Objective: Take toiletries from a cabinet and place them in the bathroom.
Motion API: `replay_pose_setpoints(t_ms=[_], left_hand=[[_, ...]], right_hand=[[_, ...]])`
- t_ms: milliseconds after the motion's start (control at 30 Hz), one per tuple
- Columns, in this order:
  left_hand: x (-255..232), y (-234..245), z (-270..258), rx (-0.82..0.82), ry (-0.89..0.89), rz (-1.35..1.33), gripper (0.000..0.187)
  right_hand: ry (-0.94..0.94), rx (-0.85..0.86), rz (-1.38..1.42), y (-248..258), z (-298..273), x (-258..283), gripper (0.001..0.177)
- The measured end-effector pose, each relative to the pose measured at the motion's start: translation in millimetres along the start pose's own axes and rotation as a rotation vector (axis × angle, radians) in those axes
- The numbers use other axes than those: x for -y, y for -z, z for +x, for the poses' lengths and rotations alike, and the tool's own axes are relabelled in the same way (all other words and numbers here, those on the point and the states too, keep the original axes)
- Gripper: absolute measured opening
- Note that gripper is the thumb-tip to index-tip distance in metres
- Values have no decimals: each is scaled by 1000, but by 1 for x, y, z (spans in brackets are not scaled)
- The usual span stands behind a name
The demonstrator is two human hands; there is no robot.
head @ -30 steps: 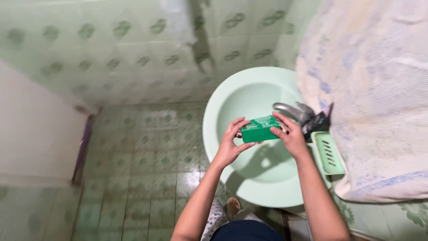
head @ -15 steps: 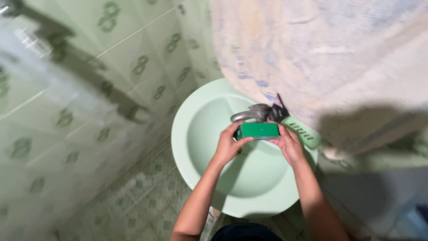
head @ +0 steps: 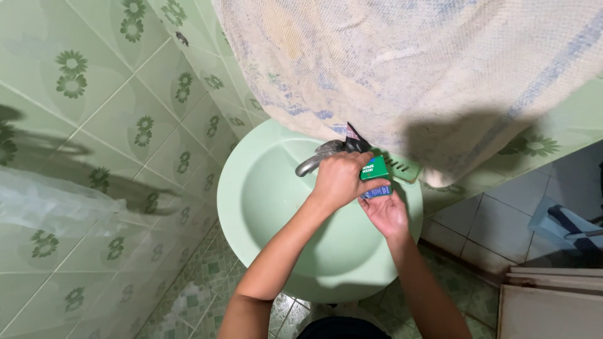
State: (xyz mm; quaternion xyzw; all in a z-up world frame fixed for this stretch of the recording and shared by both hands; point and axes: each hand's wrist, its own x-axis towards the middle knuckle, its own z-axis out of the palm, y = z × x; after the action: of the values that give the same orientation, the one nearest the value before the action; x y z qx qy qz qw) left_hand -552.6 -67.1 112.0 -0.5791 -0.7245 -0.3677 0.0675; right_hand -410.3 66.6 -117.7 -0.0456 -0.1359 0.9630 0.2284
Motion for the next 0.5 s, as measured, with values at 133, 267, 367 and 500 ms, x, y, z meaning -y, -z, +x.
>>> replay_pose_setpoints(t_ms=[133, 267, 367, 500], left_hand=[[1, 11, 1, -30, 147, -112, 64], [38, -2, -18, -150, 369, -384, 51], [77, -37, -41, -221, 519, -761, 42], [97, -59, -62, -307, 740, -866, 34]], right_hand=[[26, 32, -119, -48, -22, 16, 44], [79, 60, -319, -27, -26, 52, 36], [187, 19, -541, -26, -27, 79, 28], [363, -303, -931, -64, -15, 99, 21]])
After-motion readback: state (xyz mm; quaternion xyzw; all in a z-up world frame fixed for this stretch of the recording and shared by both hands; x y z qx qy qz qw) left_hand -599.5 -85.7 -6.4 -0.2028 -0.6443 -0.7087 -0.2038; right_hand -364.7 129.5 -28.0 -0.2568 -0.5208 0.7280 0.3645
